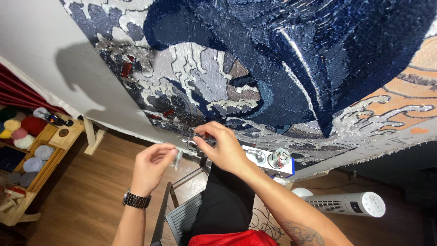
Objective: The person uses a handheld tufting gun to apply yarn into a stretched fabric canvas, creating a textured rug design. They guide the tool across the surface to fill in outlined sections with white yarn.
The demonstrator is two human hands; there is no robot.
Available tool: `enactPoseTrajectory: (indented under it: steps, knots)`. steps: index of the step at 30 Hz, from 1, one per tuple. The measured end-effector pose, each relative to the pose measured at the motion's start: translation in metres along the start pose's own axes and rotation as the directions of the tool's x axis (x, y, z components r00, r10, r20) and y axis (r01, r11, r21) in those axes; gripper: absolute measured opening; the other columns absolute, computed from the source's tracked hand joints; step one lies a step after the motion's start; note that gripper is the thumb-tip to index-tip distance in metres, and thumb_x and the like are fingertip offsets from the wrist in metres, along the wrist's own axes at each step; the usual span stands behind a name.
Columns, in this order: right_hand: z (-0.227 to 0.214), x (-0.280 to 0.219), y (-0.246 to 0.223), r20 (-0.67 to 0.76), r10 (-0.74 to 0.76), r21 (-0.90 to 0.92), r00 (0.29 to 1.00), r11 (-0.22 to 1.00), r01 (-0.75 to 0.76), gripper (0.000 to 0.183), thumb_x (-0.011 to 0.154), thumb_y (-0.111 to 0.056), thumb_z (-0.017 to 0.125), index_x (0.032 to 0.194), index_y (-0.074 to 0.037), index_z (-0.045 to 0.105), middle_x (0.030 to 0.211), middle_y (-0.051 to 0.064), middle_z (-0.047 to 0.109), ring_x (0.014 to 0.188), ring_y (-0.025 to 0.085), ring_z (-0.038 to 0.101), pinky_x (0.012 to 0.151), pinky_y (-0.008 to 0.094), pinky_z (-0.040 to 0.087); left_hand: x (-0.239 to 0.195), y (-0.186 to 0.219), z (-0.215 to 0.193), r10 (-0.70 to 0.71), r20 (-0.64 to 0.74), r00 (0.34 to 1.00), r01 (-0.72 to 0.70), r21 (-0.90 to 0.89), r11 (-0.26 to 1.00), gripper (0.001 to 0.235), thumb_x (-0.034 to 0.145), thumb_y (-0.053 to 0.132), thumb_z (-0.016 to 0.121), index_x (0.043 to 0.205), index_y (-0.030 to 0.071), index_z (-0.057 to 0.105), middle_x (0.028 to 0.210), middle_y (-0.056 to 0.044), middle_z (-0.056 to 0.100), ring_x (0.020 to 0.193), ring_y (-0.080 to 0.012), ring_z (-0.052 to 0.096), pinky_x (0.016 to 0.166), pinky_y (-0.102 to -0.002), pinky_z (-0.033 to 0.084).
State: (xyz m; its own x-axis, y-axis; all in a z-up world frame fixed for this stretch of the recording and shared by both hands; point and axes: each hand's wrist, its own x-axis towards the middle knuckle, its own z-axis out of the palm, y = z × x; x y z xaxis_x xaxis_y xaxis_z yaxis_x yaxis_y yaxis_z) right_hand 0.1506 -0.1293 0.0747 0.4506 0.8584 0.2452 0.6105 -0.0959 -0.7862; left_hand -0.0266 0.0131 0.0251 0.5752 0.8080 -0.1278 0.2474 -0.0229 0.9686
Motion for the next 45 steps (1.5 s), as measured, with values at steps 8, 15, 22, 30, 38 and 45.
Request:
enactPoseTrajectory:
  steps: [8, 15, 22, 30, 38, 45]
  knots:
    - [-0.038, -0.015, 0.006, -0.134, 0.069, 0.542, 0.989, 0.840, 0.015, 0.015, 0.094, -0.008, 0.076, 0.107, -0.004, 0.082, 0.083, 0.012, 0.082, 0.082, 0.010, 0.068, 0.073, 0.029, 0.060, -0.006, 0.069, 0.055, 0.179, 0.485, 0.856, -0.064, -0.244, 0.968, 0.024, 0.087, 0.001, 0.079, 0.111, -0.002, 0.077, 0.099, -0.017, 0.081, 0.081, -0.0159, 0.077, 0.074, -0.031, 0.068]
    - [-0.085, -0.037, 0.011, -0.108, 0.160, 0.547, 0.981, 0.834, -0.076, 0.021, 0.089, -0.005, 0.080, 0.110, -0.002, 0.082, 0.086, 0.012, 0.081, 0.081, 0.012, 0.071, 0.074, 0.028, 0.061, -0.008, 0.079, 0.088, 0.177, 0.600, 0.781, 0.029, -0.317, 0.948, 0.025, 0.088, -0.003, 0.076, 0.113, -0.007, 0.074, 0.099, -0.018, 0.078, 0.081, -0.0184, 0.077, 0.074, -0.032, 0.069]
    - [-0.108, -0.057, -0.009, -0.202, 0.184, 0.420, 0.962, 0.904, -0.085, 0.017, 0.087, -0.003, 0.081, 0.104, -0.006, 0.084, 0.081, 0.009, 0.080, 0.080, 0.010, 0.068, 0.074, 0.029, 0.061, -0.008, 0.096, 0.116, 0.248, 0.498, 0.831, -0.072, -0.347, 0.935, 0.031, 0.083, 0.005, 0.085, 0.112, -0.004, 0.076, 0.097, -0.019, 0.080, 0.084, -0.0201, 0.079, 0.079, -0.035, 0.069]
    - [-0.120, -0.078, -0.022, -0.327, 0.080, 0.096, 0.942, 0.994, -0.052, 0.019, 0.087, -0.008, 0.080, 0.106, -0.011, 0.084, 0.080, 0.007, 0.078, 0.074, 0.018, 0.074, 0.072, 0.034, 0.062, -0.013, 0.116, 0.137, 0.320, 0.404, 0.857, -0.178, -0.351, 0.919, 0.018, 0.088, 0.004, 0.081, 0.102, -0.006, 0.080, 0.086, -0.021, 0.081, 0.077, -0.0215, 0.080, 0.075, -0.034, 0.069]
    - [-0.141, -0.094, -0.027, -0.253, -0.018, -0.061, 0.967, 0.998, 0.002, 0.012, 0.091, -0.004, 0.072, 0.098, -0.007, 0.082, 0.085, 0.015, 0.079, 0.078, 0.036, 0.077, 0.075, 0.046, 0.060, -0.022, 0.115, 0.160, 0.269, 0.432, 0.861, -0.080, -0.407, 0.910, 0.015, 0.089, 0.004, 0.080, 0.098, -0.007, 0.079, 0.084, -0.020, 0.082, 0.076, -0.0202, 0.080, 0.072, -0.030, 0.069]
    - [-0.140, -0.112, -0.001, -0.428, -0.125, -0.253, 0.895, 0.967, 0.014, 0.024, 0.084, -0.013, 0.085, 0.107, -0.010, 0.081, 0.088, 0.012, 0.077, 0.080, 0.030, 0.075, 0.075, 0.044, 0.060, -0.030, 0.107, 0.192, 0.310, 0.340, 0.888, -0.173, -0.377, 0.910, 0.009, 0.087, 0.003, 0.082, 0.089, -0.005, 0.079, 0.079, -0.021, 0.081, 0.074, -0.0183, 0.078, 0.070, -0.030, 0.068]
